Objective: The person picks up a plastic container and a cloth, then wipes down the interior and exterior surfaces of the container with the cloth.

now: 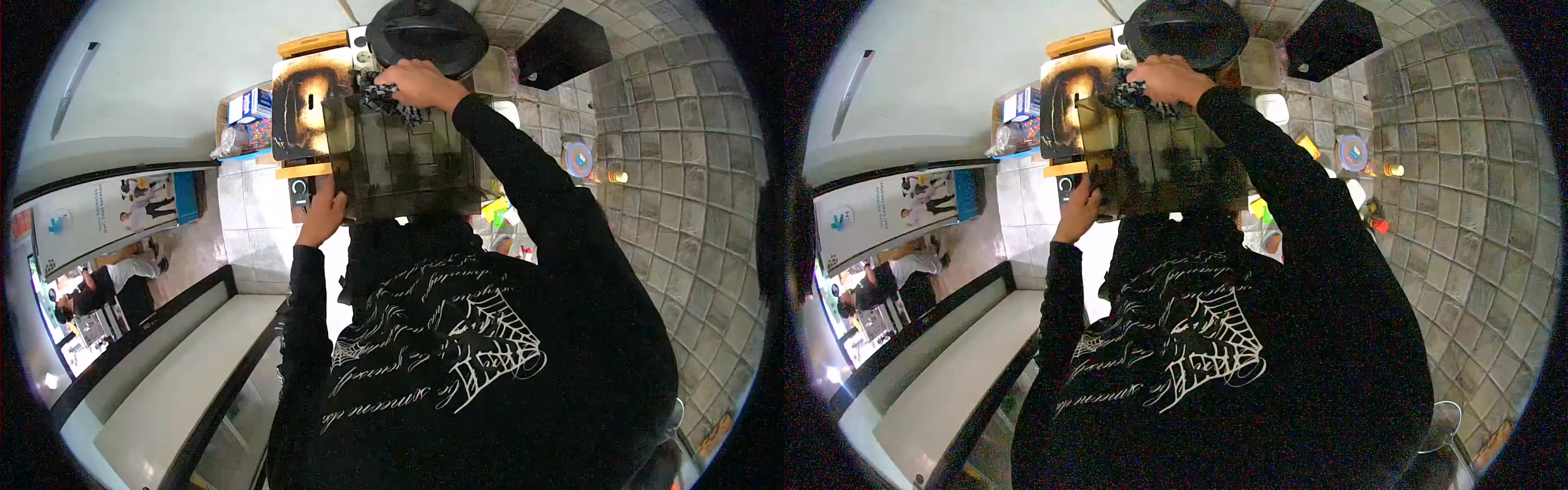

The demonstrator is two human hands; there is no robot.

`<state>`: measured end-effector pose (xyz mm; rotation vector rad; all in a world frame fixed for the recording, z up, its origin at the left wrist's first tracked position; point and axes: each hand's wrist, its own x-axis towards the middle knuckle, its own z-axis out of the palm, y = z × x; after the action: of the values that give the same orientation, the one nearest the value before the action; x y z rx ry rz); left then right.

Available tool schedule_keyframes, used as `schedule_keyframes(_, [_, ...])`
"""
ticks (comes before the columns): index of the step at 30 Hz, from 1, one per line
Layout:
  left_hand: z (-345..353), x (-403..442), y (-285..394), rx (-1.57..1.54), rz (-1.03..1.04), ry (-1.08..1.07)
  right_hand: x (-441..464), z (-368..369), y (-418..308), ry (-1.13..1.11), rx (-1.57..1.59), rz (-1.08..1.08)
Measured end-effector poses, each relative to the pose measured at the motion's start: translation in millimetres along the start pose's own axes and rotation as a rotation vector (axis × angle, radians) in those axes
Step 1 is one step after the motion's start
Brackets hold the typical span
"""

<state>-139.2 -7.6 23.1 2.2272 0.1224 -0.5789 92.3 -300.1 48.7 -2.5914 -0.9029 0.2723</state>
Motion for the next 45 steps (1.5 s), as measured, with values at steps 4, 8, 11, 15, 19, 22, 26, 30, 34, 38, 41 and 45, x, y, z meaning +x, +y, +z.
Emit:
schedule_keyframes(4, [5.6, 0.8, 8.5, 0.119, 0.043, 0.037, -9.3, -4.6, -9.5, 0.157, 0.038, 0.024])
schedule_keyframes(8, [6.5, 4.5, 9.4, 0.077, 0.080, 0.054, -41.9, -11.6, -30.1, 0.372, 0.301, 0.034])
schedule_keyframes(11, [15.9, 22.0, -31.1, 0.079, 0.293, 0.087, -81.8, 19.5, -49.3, 0.550, 0.553, 0.141])
schedule_keyframes(15, [16.5, 10.3, 17.0, -0.027, 0.386, 0.207, -108.4, 87.2, -54.2, 0.009, 1.087, 0.369])
schedule_keyframes(19, [9.9, 8.9, 23.5, 0.045, 0.272, 0.126, -76.1, 126.9, -54.0, -0.157, 1.183, 0.345])
schedule_keyframes(22, [9.0, 8.8, 17.9, 0.046, 0.162, 0.103, -64.1, 78.1, -89.4, -0.061, 1.375, 0.253])
schedule_keyframes(26, [19.6, 15.8, -14.2, -0.113, 0.211, 0.080, -28.1, 81.9, -119.2, 0.116, 1.299, 0.055])
schedule_keyframes(30, [11.1, 15.1, 13.6, -0.180, 0.170, 0.038, -6.3, 94.9, -126.2, 0.081, 1.213, 0.116])
schedule_keyframes(34, [-10.7, 9.2, 61.6, -0.319, 0.009, -0.017, 0.4, 110.7, -116.3, 0.099, 1.460, 0.136])
schedule_keyframes(38, [-6.4, 19.9, 25.4, -0.064, 0.218, 0.064, 2.6, 123.0, -126.4, 0.255, 1.616, 0.381])
schedule_keyframes(41, [-14.8, 22.8, 34.1, -0.100, 0.091, 0.044, 6.4, 116.6, -124.3, 0.141, 1.605, 0.524])
schedule_keyframes(45, [-23.1, 24.4, 42.6, 0.026, 0.125, 0.085, 21.8, 119.6, -112.4, -0.042, 1.504, 0.668])
